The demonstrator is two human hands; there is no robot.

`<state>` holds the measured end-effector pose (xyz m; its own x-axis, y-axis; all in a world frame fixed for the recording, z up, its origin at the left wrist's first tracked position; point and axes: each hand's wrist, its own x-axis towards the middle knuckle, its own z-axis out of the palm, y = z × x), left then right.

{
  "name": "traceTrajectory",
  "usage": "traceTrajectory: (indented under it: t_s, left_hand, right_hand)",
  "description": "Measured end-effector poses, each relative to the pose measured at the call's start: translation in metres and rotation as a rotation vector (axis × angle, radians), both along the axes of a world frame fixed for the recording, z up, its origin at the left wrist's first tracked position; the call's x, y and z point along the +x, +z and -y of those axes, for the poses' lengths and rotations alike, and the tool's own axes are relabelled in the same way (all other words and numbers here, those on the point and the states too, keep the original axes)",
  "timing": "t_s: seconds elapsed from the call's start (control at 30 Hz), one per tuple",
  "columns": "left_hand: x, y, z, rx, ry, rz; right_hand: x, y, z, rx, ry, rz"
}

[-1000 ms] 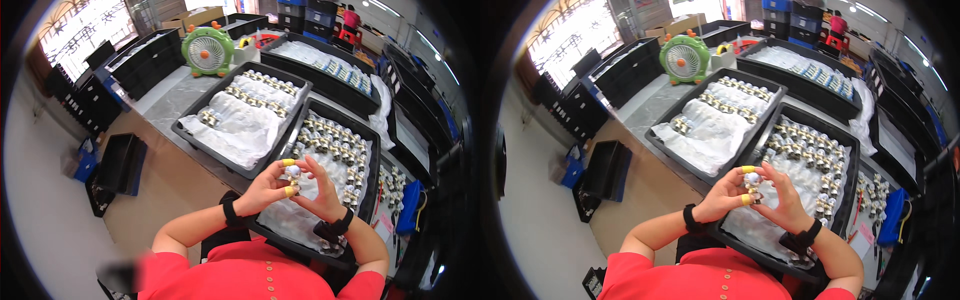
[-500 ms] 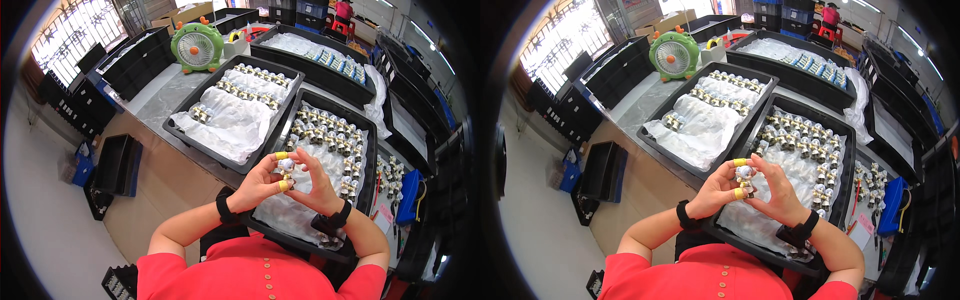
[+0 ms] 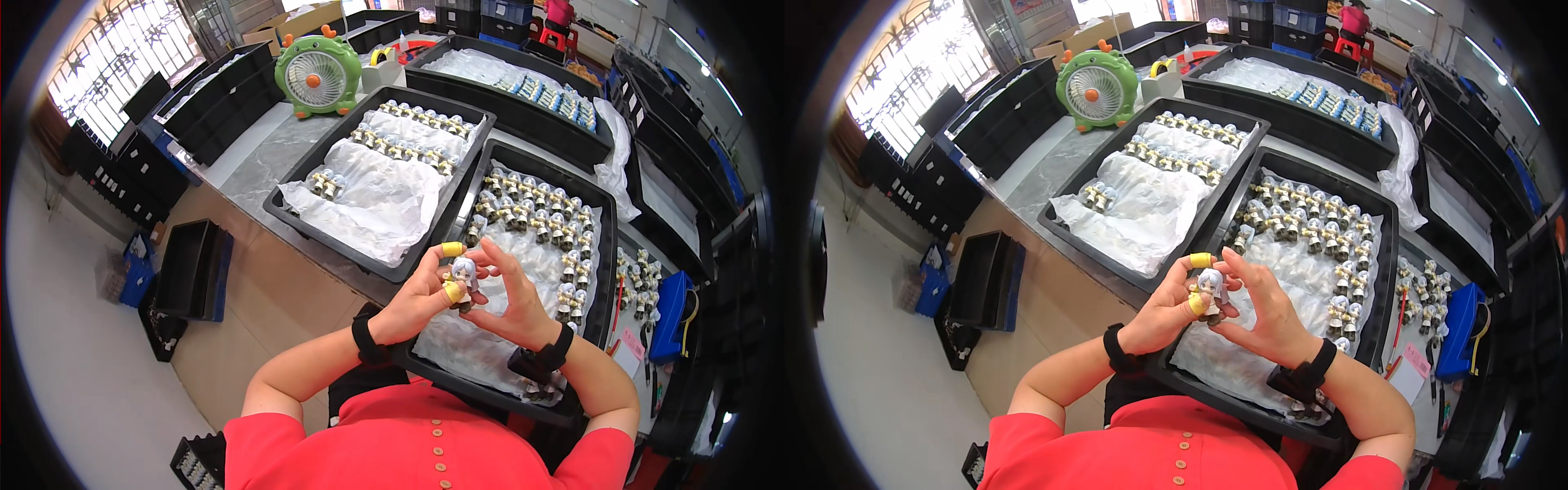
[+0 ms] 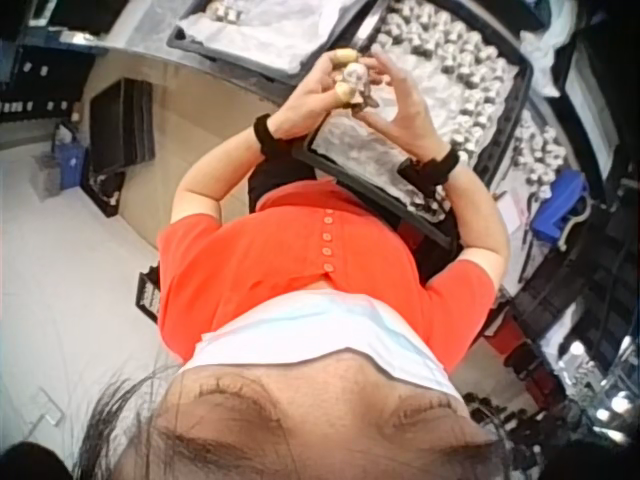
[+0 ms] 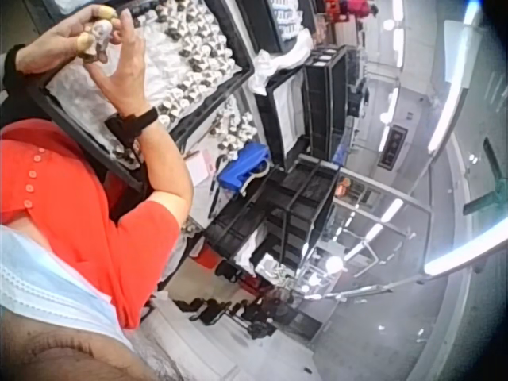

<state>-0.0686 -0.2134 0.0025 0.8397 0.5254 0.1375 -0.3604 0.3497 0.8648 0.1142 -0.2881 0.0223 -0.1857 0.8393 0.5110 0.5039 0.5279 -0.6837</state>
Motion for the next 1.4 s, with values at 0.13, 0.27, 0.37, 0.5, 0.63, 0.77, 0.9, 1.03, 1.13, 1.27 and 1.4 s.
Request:
traceTrajectory:
  t_s: [0.13, 0.27, 0.37, 0.5, 0.63, 0.77, 0.9, 1.03, 1.13, 1.27, 1.4]
  left_hand:
    - [0.001, -0.003, 0.002, 0.059, 0.092, -0.024]
    - [0.001, 0.001, 0.003, 0.03, 0.141, -0.089]
    - [-0.001, 0.001, 0.002, -0.035, 0.106, -0.082]
    - [0.002, -0.002, 0.002, -0.063, 0.104, -0.07]
    - [0.001, -0.003, 0.002, 0.089, 0.098, -0.106]
    - [-0.002, -0.004, -0.001, 0.118, 0.053, -0.152]
    - [-0.003, 0.008, -0.003, -0.087, -0.023, -0.054]
    - [-0.003, 0.013, -0.007, -0.137, -0.097, -0.002]
    - [-0.004, 0.015, -0.011, -0.161, -0.152, 0.01]
    - [-0.005, 0.014, -0.014, -0.181, -0.185, 0.029]
    - [-0.004, 0.011, -0.013, -0.194, -0.169, 0.034]
  right_hand:
    - [0.002, 0.001, -0.001, 0.029, -0.028, 0.021]
    - [0.003, 0.004, -0.001, 0.022, -0.057, 0.045]
    - [0.001, 0.003, -0.001, 0.02, -0.054, 0.013]
    - [0.0, 0.003, 0.001, 0.033, -0.056, -0.001]
    - [0.0, 0.002, 0.0, 0.076, -0.048, 0.034]
    - [-0.005, -0.003, -0.002, 0.13, 0.001, 0.038]
    - [-0.007, -0.003, -0.003, 0.147, -0.009, -0.007]
    - [-0.007, -0.001, -0.003, 0.142, -0.024, -0.03]
    - [-0.009, 0.001, -0.001, 0.114, -0.052, -0.045]
    - [-0.007, 0.0, -0.002, 0.103, -0.069, -0.059]
    - [-0.005, 0.0, -0.001, 0.111, -0.073, -0.038]
